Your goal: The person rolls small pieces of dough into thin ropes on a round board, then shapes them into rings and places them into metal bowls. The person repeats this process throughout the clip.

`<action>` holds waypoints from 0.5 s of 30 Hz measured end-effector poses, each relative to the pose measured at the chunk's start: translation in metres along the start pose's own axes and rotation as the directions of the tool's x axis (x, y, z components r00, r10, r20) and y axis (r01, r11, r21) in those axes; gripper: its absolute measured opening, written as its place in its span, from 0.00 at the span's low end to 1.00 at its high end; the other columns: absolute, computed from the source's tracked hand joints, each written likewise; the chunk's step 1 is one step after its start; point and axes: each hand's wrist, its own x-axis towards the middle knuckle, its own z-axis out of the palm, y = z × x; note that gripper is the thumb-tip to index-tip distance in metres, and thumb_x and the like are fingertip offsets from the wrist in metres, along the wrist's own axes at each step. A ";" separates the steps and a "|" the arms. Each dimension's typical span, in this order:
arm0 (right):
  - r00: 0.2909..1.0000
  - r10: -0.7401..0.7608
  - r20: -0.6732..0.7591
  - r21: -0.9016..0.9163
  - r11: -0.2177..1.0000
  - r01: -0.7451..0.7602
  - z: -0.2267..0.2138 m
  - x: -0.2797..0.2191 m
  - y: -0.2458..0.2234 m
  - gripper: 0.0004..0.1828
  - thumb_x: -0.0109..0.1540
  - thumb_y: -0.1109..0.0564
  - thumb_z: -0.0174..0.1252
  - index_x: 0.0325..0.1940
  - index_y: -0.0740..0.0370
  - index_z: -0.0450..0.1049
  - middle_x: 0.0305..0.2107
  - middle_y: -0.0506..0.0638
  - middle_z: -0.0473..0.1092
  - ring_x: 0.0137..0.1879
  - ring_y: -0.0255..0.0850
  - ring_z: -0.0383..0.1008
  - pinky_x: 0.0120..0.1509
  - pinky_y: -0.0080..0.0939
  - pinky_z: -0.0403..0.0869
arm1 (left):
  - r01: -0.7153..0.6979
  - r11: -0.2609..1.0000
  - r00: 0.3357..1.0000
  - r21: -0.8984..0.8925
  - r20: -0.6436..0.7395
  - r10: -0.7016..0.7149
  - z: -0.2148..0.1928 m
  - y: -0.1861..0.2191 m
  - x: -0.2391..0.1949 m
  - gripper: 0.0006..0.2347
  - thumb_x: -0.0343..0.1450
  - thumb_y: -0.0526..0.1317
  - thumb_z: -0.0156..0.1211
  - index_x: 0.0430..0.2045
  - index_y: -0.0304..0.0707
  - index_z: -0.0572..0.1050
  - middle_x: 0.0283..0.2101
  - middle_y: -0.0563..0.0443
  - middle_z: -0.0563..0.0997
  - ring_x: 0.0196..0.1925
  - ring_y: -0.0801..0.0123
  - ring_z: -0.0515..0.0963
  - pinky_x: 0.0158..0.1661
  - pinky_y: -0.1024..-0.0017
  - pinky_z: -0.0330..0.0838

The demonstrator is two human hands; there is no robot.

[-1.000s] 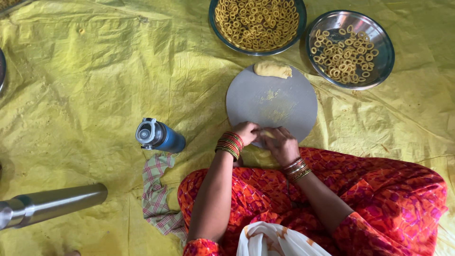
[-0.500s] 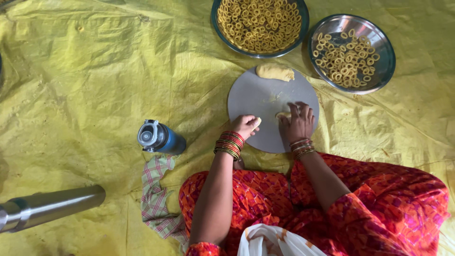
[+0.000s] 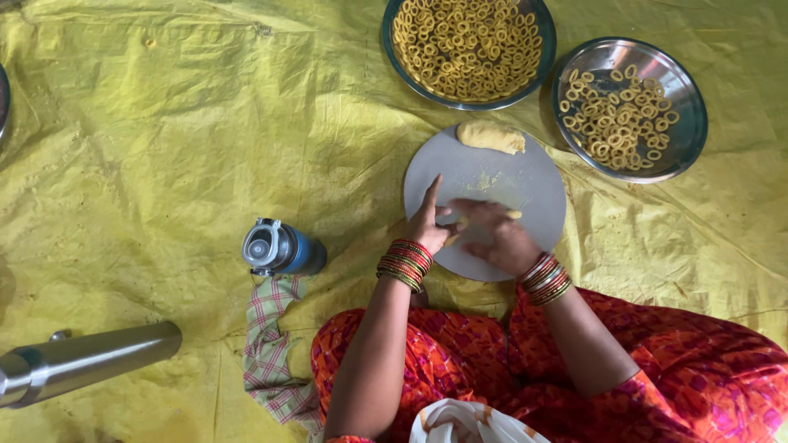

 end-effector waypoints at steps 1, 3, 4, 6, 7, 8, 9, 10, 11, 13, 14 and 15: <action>0.999 -0.050 0.022 0.045 0.998 0.049 0.005 0.003 -0.001 0.32 0.50 0.54 0.67 0.58 0.56 0.70 0.47 0.59 0.78 0.50 0.48 0.78 0.52 0.42 0.76 | -0.169 0.983 0.984 0.077 -0.048 0.173 -0.002 0.002 0.000 0.52 0.61 0.38 0.76 0.75 0.56 0.37 0.65 0.26 0.64 0.53 0.50 0.76 0.48 0.61 0.77; 0.991 0.026 0.133 0.200 0.978 -0.052 0.018 0.004 0.009 0.28 0.52 0.55 0.66 0.56 0.56 0.73 0.45 0.57 0.80 0.48 0.45 0.79 0.52 0.40 0.77 | -0.166 0.974 0.977 0.153 -0.105 0.183 -0.006 0.008 0.001 0.55 0.62 0.43 0.77 0.74 0.51 0.32 0.70 0.26 0.58 0.52 0.47 0.76 0.47 0.60 0.77; 0.962 0.137 0.238 0.293 0.934 -0.206 0.031 0.010 0.022 0.25 0.55 0.56 0.66 0.58 0.55 0.74 0.44 0.54 0.81 0.45 0.41 0.80 0.50 0.38 0.78 | 0.000 0.990 0.991 0.142 -0.129 0.018 -0.007 0.012 0.001 0.53 0.62 0.46 0.74 0.73 0.50 0.32 0.70 0.30 0.58 0.45 0.50 0.81 0.42 0.62 0.80; 0.970 0.169 0.178 0.251 0.945 -0.210 0.054 0.020 0.059 0.16 0.59 0.57 0.67 0.51 0.52 0.78 0.46 0.52 0.82 0.42 0.37 0.80 0.46 0.36 0.79 | 0.126 0.986 0.973 0.110 -0.205 -0.102 -0.011 0.019 0.000 0.50 0.66 0.54 0.68 0.73 0.47 0.32 0.67 0.33 0.65 0.40 0.55 0.85 0.39 0.65 0.81; 0.997 0.073 0.011 0.105 0.992 -0.074 0.055 0.024 0.084 0.08 0.59 0.56 0.69 0.42 0.50 0.79 0.49 0.54 0.82 0.40 0.37 0.79 0.43 0.36 0.79 | 0.084 0.992 0.963 0.095 -0.262 -0.056 -0.012 0.021 -0.003 0.48 0.69 0.58 0.64 0.75 0.45 0.33 0.63 0.33 0.71 0.43 0.58 0.85 0.40 0.66 0.80; 0.977 0.208 -0.053 -0.016 0.978 -0.209 0.057 0.027 0.106 0.08 0.61 0.56 0.68 0.44 0.53 0.81 0.46 0.55 0.81 0.39 0.40 0.79 0.42 0.40 0.78 | 0.039 0.996 0.948 0.083 -0.319 -0.010 -0.014 0.024 -0.004 0.47 0.73 0.62 0.61 0.77 0.43 0.34 0.58 0.32 0.78 0.45 0.60 0.85 0.42 0.68 0.78; 0.935 0.329 -0.132 -0.126 0.930 -0.345 0.058 0.032 0.128 0.09 0.63 0.56 0.67 0.47 0.56 0.82 0.43 0.57 0.80 0.38 0.44 0.79 0.40 0.44 0.78 | 0.068 0.997 0.947 0.047 -0.317 -0.050 -0.016 0.027 -0.004 0.46 0.71 0.63 0.56 0.76 0.43 0.35 0.56 0.36 0.80 0.40 0.61 0.85 0.38 0.68 0.79; 0.911 0.377 -0.165 -0.189 0.895 -0.405 0.058 0.040 0.152 0.14 0.64 0.57 0.65 0.53 0.56 0.80 0.44 0.56 0.79 0.43 0.46 0.78 0.47 0.46 0.78 | 0.096 0.995 0.946 0.011 -0.312 -0.088 -0.018 0.030 -0.005 0.45 0.69 0.65 0.51 0.75 0.43 0.36 0.53 0.40 0.82 0.35 0.62 0.85 0.34 0.68 0.80; 0.884 0.422 -0.201 -0.248 0.851 -0.462 0.057 0.048 0.172 0.19 0.64 0.57 0.63 0.60 0.55 0.79 0.45 0.56 0.78 0.47 0.48 0.78 0.53 0.48 0.79 | 0.124 0.992 0.944 -0.024 -0.306 -0.125 -0.020 0.032 -0.004 0.44 0.67 0.66 0.46 0.74 0.43 0.36 0.51 0.45 0.84 0.31 0.62 0.86 0.29 0.68 0.81; 0.903 0.382 -0.194 -0.403 0.809 -0.429 0.063 0.056 0.197 0.23 0.64 0.55 0.64 0.65 0.57 0.75 0.50 0.57 0.76 0.54 0.50 0.76 0.60 0.52 0.75 | 0.131 0.991 0.949 0.041 -0.293 -0.113 -0.017 0.035 -0.006 0.42 0.68 0.65 0.45 0.74 0.43 0.40 0.48 0.47 0.85 0.29 0.63 0.85 0.28 0.66 0.81; 0.913 0.362 -0.189 -0.476 0.780 -0.407 0.069 0.058 0.202 0.26 0.64 0.54 0.64 0.67 0.57 0.73 0.53 0.58 0.74 0.58 0.51 0.75 0.63 0.54 0.74 | 0.133 0.988 0.952 0.074 -0.288 -0.106 -0.017 0.036 -0.006 0.41 0.69 0.65 0.44 0.74 0.43 0.42 0.47 0.48 0.86 0.28 0.63 0.84 0.27 0.65 0.80; 0.904 0.398 -0.154 -0.463 0.779 -0.422 0.077 0.057 0.200 0.31 0.63 0.52 0.64 0.70 0.60 0.68 0.56 0.60 0.72 0.61 0.53 0.72 0.66 0.55 0.71 | 0.118 0.987 0.956 0.112 -0.283 -0.082 -0.016 0.038 -0.006 0.40 0.69 0.64 0.45 0.74 0.44 0.45 0.47 0.48 0.85 0.29 0.64 0.85 0.30 0.66 0.81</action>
